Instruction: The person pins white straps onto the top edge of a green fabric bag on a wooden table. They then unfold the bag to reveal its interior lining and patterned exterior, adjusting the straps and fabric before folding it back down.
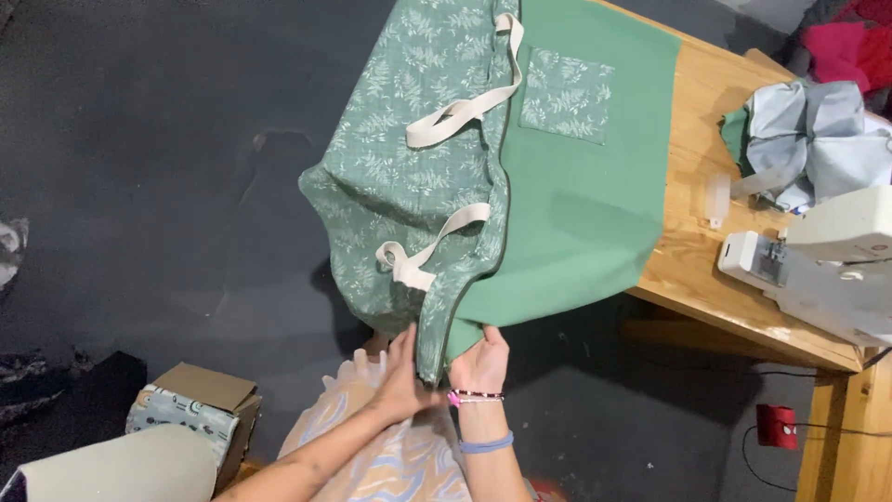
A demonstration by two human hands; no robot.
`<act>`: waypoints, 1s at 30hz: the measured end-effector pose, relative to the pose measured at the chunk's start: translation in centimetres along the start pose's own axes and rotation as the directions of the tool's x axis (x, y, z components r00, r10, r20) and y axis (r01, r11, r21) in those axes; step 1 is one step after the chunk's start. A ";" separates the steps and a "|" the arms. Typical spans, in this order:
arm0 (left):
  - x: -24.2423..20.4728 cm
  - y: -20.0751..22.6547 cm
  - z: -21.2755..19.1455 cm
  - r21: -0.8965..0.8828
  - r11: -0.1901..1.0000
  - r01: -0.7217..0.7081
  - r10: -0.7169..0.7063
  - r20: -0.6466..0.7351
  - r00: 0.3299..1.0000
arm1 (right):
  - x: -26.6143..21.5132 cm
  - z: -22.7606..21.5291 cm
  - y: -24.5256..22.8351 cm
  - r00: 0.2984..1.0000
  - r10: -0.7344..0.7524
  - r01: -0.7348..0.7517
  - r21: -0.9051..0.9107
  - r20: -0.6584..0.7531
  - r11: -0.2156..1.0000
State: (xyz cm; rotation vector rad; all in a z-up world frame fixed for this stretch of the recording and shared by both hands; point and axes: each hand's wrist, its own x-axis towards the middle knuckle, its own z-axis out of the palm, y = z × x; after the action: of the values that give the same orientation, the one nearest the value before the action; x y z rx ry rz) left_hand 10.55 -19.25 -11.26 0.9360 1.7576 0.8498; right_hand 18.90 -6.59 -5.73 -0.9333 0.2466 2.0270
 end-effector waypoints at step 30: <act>20.2 25.2 -26.2 0.627 0.539 -0.563 0.837 -0.319 0.446 | 8.2 26.8 -20.3 -0.364 -0.620 0.638 -0.299 0.695 -0.710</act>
State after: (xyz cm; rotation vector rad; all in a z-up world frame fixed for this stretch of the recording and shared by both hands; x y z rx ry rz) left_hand -13.77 6.52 10.45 2.0242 2.1286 1.4583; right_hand 17.86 23.86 10.64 -0.8879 -1.3790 -0.0065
